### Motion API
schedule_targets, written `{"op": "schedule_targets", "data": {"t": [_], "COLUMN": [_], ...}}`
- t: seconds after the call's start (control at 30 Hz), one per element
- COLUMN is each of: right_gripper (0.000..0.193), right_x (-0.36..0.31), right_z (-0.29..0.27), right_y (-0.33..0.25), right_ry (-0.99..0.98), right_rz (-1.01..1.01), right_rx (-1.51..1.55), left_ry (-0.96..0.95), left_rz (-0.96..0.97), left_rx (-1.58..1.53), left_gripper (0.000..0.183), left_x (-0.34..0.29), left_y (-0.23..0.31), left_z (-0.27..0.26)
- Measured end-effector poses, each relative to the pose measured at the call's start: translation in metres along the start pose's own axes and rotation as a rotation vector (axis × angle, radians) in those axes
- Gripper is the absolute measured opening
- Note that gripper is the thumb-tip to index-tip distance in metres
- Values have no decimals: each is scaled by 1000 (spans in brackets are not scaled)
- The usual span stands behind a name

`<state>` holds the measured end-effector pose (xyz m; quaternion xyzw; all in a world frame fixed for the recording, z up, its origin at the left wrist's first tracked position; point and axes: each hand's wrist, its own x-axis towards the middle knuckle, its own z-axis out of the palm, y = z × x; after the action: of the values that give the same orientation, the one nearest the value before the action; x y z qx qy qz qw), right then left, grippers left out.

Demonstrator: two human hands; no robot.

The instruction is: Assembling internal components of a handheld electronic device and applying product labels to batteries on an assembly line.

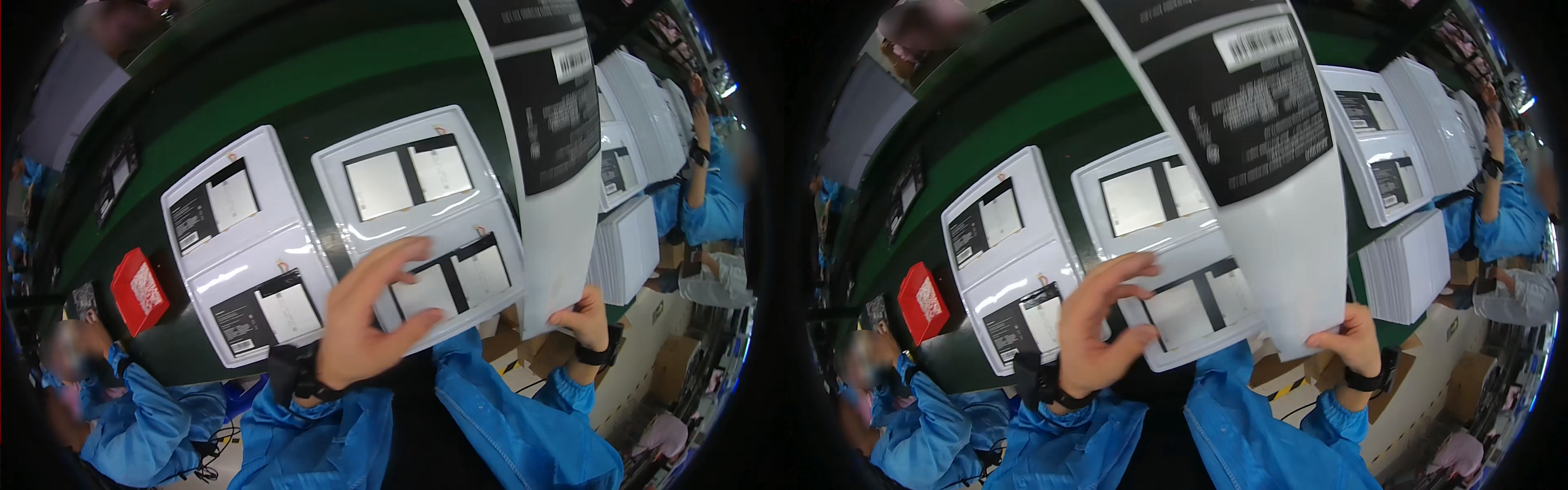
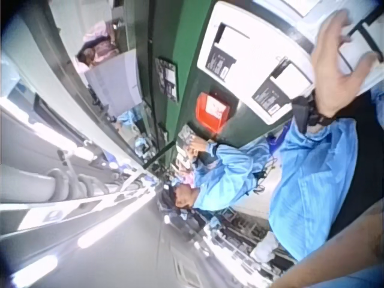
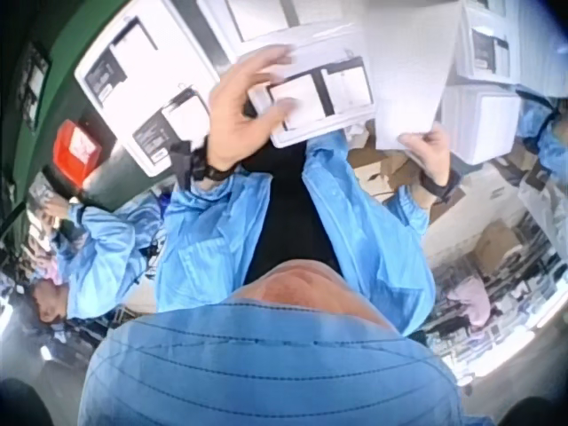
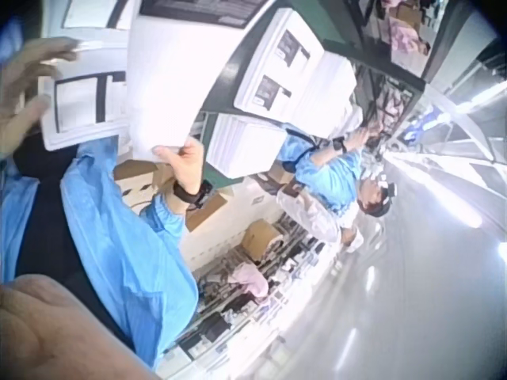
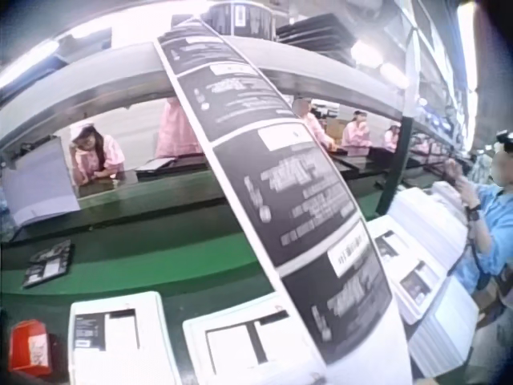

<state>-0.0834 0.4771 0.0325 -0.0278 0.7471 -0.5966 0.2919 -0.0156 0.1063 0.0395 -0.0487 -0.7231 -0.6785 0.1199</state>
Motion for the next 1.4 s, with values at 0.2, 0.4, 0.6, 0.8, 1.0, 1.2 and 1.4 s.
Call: {"op": "schedule_targets", "data": {"t": [0.2, 0.4, 0.6, 0.8, 1.0, 1.2, 1.4], "right_gripper": [28, 31, 21, 23, 20, 19, 16], "right_x": [-39, -31, 4, 33, 41, 36, 30], "right_z": [5, 0, 31, 47, 56, 53, 55], "right_y": [42, 37, -39, -41, -38, -46, -63], "right_ry": [-19, 76, 670, 337, 420, 392, 363], "right_rz": [252, 205, -596, -739, -605, -667, -716], "right_rx": [4, -819, -478, -455, -264, -328, -489], "left_ry": [-174, -137, -36, -99, -237, -207, -135], "left_rz": [-180, -262, -360, -427, -391, -399, -373], "left_rx": [-766, -743, -630, -768, -824, -906, -802], "left_gripper": [73, 38, 35, 31, 28, 35, 33], "left_x": [49, 72, 43, 23, 29, 36, 34], "left_y": [1, -2, -11, -30, -35, -37, -23], "left_z": [65, 84, 100, 105, 101, 99, 95]}}
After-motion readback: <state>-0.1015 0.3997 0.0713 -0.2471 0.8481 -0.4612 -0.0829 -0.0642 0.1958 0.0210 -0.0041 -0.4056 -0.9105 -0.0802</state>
